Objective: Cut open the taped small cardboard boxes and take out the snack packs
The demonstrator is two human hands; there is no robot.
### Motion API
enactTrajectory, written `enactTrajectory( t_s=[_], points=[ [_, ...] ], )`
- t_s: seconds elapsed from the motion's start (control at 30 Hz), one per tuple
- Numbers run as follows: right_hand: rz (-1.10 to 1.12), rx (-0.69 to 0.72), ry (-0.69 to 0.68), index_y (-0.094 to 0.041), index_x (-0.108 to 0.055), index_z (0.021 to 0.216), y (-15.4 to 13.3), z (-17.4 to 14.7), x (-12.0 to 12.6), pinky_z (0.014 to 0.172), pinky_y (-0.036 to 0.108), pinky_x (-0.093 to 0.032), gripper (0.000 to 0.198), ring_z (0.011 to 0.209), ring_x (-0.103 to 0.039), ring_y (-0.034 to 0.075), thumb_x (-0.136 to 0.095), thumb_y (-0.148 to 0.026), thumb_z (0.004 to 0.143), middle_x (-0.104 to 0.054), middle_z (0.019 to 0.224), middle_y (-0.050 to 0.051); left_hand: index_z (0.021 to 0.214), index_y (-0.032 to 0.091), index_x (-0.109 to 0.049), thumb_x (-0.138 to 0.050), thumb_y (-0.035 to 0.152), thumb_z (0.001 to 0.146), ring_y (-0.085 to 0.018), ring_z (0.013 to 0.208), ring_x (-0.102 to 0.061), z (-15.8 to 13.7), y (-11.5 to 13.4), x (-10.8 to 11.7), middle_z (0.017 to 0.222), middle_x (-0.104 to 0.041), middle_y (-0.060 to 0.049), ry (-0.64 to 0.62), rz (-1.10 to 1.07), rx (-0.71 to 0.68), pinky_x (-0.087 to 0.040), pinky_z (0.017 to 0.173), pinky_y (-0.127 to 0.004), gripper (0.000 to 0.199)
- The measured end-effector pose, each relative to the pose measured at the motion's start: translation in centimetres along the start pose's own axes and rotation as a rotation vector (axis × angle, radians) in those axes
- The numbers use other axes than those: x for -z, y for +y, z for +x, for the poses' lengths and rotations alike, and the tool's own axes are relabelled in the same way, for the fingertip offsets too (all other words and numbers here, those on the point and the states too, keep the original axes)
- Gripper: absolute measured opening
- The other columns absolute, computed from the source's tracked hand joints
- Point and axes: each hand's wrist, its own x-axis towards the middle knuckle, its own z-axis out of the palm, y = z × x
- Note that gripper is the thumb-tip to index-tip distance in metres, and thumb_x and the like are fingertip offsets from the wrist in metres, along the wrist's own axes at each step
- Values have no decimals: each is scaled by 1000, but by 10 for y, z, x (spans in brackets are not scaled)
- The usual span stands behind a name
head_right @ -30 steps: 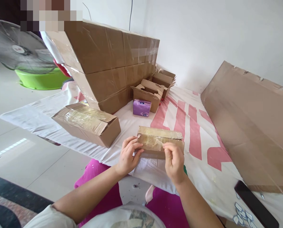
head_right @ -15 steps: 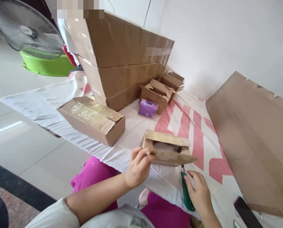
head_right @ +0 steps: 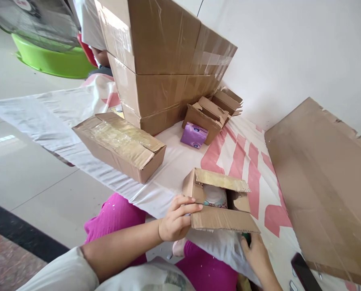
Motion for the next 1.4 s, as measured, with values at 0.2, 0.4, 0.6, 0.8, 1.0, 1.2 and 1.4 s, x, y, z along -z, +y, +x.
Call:
enactTrajectory(
  t_s=[0.2, 0.4, 0.6, 0.8, 1.0, 1.2, 1.4],
  points=[
    [-73, -258, 275, -13, -63, 104, -5, 41, 70, 70, 47, -53, 50, 81, -66, 34, -49, -50, 74, -69, 88, 17, 105, 23, -49, -47, 4, 87, -20, 100, -61, 12, -4, 8, 99, -73, -6, -19, -162, 140, -54, 82, -37, 27],
    [-28, 442, -4, -26, -58, 129, -116, 88, 129, 85, 35, -52, 38, 97, -67, 22, -43, -38, 96, -69, 112, 8, 112, 20, -53, -54, 11, 89, -19, 89, -58, 29, -6, 2, 92, -66, -8, -15, -118, 263, -54, 74, -34, 24],
    [-234, 795, -408, -29, -60, 126, -216, 137, 122, 85, 35, -54, 33, 100, -68, 21, -44, -29, 98, -71, 116, 3, 113, 18, -49, -56, 11, 87, -16, 77, -53, 37, -3, -12, 81, -54, -2, 97, 35, 375, -47, 62, -26, 27],
    [-214, 842, -261, -23, -61, 124, -220, 146, 118, 78, 33, -53, 32, 94, -68, 20, -44, -26, 98, -73, 108, 5, 102, 18, -57, -53, 8, 87, -21, 84, -53, 46, 1, -5, 87, -60, -6, -69, 250, 357, -46, 78, -38, 19],
    [-115, 799, -271, -24, -62, 123, -217, 143, 122, 83, 32, -53, 31, 97, -68, 19, -44, -27, 98, -72, 112, 3, 103, 18, -57, -53, 9, 85, -22, 84, -51, 47, 0, -5, 89, -59, -7, -87, 294, 362, -44, 77, -37, 20],
    [-178, 790, -340, -27, -61, 125, -229, 144, 103, 81, 32, -52, 32, 95, -68, 20, -45, -28, 97, -72, 110, 4, 126, 13, -46, -49, 11, 87, -22, 78, -50, 48, -5, -3, 85, -57, -7, -102, 343, 311, -45, 75, -37, 39],
    [-288, 711, -325, -28, -61, 127, -185, 137, 118, 73, 31, -51, 34, 86, -67, 19, -43, -29, 98, -72, 101, 4, 127, 14, -46, -48, 12, 86, -22, 78, -52, 55, -7, 1, 84, -57, -6, -211, 373, 325, -45, 74, -37, 42]
  ],
)
